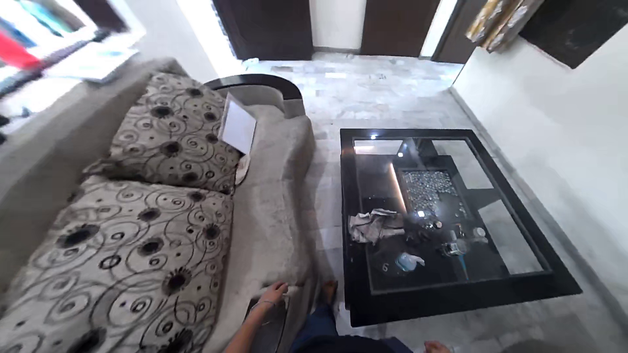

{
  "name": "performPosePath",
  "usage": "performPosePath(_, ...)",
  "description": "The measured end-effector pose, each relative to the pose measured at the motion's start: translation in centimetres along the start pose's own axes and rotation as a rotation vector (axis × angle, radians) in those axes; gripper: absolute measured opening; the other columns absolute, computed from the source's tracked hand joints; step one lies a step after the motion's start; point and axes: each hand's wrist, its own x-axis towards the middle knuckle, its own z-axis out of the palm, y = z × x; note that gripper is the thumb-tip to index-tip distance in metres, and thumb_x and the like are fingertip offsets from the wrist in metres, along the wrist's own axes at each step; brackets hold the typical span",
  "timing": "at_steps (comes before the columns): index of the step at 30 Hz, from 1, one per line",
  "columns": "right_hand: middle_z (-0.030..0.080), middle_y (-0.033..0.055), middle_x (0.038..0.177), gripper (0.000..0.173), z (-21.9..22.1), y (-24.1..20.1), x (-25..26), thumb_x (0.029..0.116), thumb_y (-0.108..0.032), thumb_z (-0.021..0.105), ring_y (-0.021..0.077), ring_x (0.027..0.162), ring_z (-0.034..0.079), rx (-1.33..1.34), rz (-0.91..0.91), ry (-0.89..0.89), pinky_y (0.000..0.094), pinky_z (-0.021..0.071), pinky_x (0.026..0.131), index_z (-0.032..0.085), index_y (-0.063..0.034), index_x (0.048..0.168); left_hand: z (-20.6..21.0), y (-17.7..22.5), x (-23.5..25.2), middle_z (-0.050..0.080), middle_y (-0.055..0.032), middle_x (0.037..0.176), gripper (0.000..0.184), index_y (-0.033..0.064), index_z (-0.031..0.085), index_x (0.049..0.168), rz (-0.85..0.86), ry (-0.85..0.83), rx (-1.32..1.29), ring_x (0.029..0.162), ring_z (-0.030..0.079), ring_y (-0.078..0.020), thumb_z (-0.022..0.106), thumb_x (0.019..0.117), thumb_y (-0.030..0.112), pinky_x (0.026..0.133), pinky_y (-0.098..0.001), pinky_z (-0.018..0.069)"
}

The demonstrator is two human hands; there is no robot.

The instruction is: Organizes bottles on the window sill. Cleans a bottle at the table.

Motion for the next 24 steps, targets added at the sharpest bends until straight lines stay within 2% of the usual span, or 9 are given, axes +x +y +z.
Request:
performPosePath(2, 0.063, 0.0308, 0.126, 0.037, 0.8, -2.3, -0.4, 0.1084, -0.01, 0.047, 0.0364, 0.108, 0.065, 0.06, -0.014, 0.02, 0.0489, 0.0513, 0.094, 0.054, 0.0104, 0.138, -0.9, 1.4, 1.7, 0.05, -0.0302, 0.147, 0.045, -0.0055, 0.043, 0.149, -0.014, -0.026, -0.001, 0.136, 0.051, -0.0406, 0.038, 0.1134, 0.021, 0.113, -0.0507, 0.0388)
performPosePath(6, 0.063, 0.0311, 0.128, 0.036, 1.5, -7.4, -1.7, 0.1075, -0.007, 0.048, 0.0389, 0.112, 0.066, 0.06, -0.055, 0.054, 0.0498, 0.0511, 0.097, 0.053, 0.0094, 0.139, -1.7, 3.9, 4.2, 0.052, -0.0281, 0.147, 0.046, -0.0038, 0.044, 0.149, -0.057, -0.095, 0.068, 0.134, 0.053, -0.0394, 0.038, 0.1134, 0.023, 0.111, -0.052, 0.04)
performPosePath(9, 0.062, 0.0304, 0.129, 0.035, 2.2, -8.8, -2.4, 0.1077, -0.008, 0.049, 0.0386, 0.112, 0.065, 0.081, -0.06, 0.065, 0.0495, 0.0516, 0.096, 0.054, 0.0078, 0.139, -1.5, 4.9, 6.0, 0.051, -0.0288, 0.147, 0.045, -0.0045, 0.043, 0.149, -0.078, -0.158, 0.113, 0.133, 0.054, -0.0393, 0.037, 0.1136, 0.023, 0.11, -0.0503, 0.0413)
performPosePath(13, 0.063, 0.0314, 0.128, 0.036, 3.0, -7.5, -2.9, 0.1065, -0.006, 0.051, 0.0396, 0.112, 0.065, 0.09, -0.021, 0.076, 0.0498, 0.0503, 0.098, 0.054, 0.0088, 0.139, -0.1, 6.6, 7.7, 0.051, -0.0304, 0.146, 0.044, -0.0067, 0.044, 0.147, -0.076, -0.222, 0.191, 0.133, 0.053, -0.0403, 0.039, 0.1132, 0.021, 0.11, -0.0507, 0.0412)
performPosePath(18, 0.063, 0.0321, 0.129, 0.035, 3.9, -3.6, -3.8, 0.1058, -0.007, 0.054, 0.0413, 0.117, 0.064, 0.12, 0.075, 0.093, 0.0509, 0.0484, 0.102, 0.057, 0.0096, 0.136, 2.2, 10.0, 8.7, 0.051, -0.0294, 0.147, 0.044, -0.0061, 0.046, 0.147, -0.037, -0.294, 0.38, 0.136, 0.051, -0.0401, 0.039, 0.1132, 0.022, 0.112, -0.0527, 0.0385)
performPosePath(24, 0.064, 0.0296, 0.123, 0.034, 5.3, 0.1, -3.7, 0.107, -0.008, 0.05, 0.0337, 0.104, 0.065, 0.189, 0.214, 0.025, 0.0456, 0.0499, 0.093, 0.057, 0.0101, 0.134, 4.9, 13.8, 7.4, 0.05, -0.0295, 0.148, 0.044, -0.0049, 0.045, 0.148, 0.025, -0.291, 0.452, 0.137, 0.05, -0.0405, 0.039, 0.1131, 0.022, 0.112, -0.0523, 0.0386)
